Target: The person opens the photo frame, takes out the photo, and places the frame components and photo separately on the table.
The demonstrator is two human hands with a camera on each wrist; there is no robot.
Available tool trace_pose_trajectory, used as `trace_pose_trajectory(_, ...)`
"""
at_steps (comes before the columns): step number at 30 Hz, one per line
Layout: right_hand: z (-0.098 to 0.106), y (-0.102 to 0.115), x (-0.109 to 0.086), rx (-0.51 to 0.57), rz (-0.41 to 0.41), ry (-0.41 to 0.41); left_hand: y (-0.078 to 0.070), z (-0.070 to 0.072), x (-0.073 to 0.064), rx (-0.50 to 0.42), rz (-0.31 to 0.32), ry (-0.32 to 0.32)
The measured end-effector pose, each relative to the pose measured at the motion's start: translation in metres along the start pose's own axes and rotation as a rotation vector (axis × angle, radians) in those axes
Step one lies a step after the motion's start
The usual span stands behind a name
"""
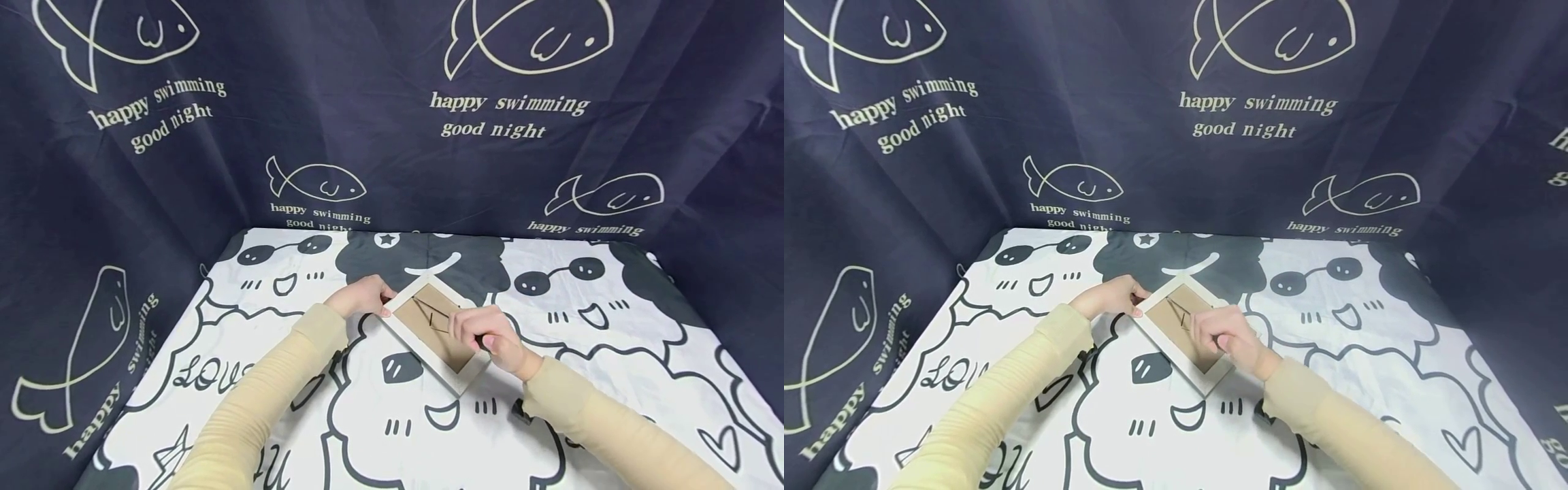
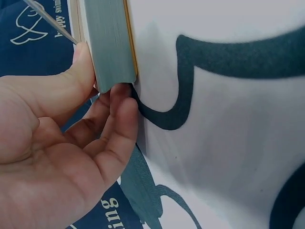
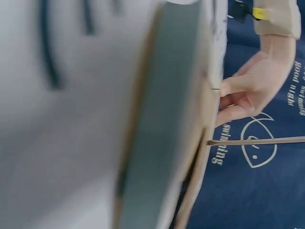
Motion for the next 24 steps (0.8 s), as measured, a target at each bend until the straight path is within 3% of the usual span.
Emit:
trace_pose_trajectory(9,0.016,-0.029,0.022,0.097,-0.093,-0.135,0.001,0.0,0.0,-0.012,0.015,-0.007)
trace_pose_trajectory(17,0.026,-0.054,0.045,0.112,-0.151,-0.179,-0.001,0.001,0.0,-0.02,-0.001,-0.011)
trace_pose_trajectory(24,0.04,-0.079,0.061,0.245,-0.254,-0.237,0.001,0.0,0.003,-0.001,0.01,-0.008)
Point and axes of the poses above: each hand's wrist, its own x-axis towards the middle knuckle, its own z-axis out of the back of the hand, y = z × x, the point moved 10 cm from there along x, towards the middle knuckle
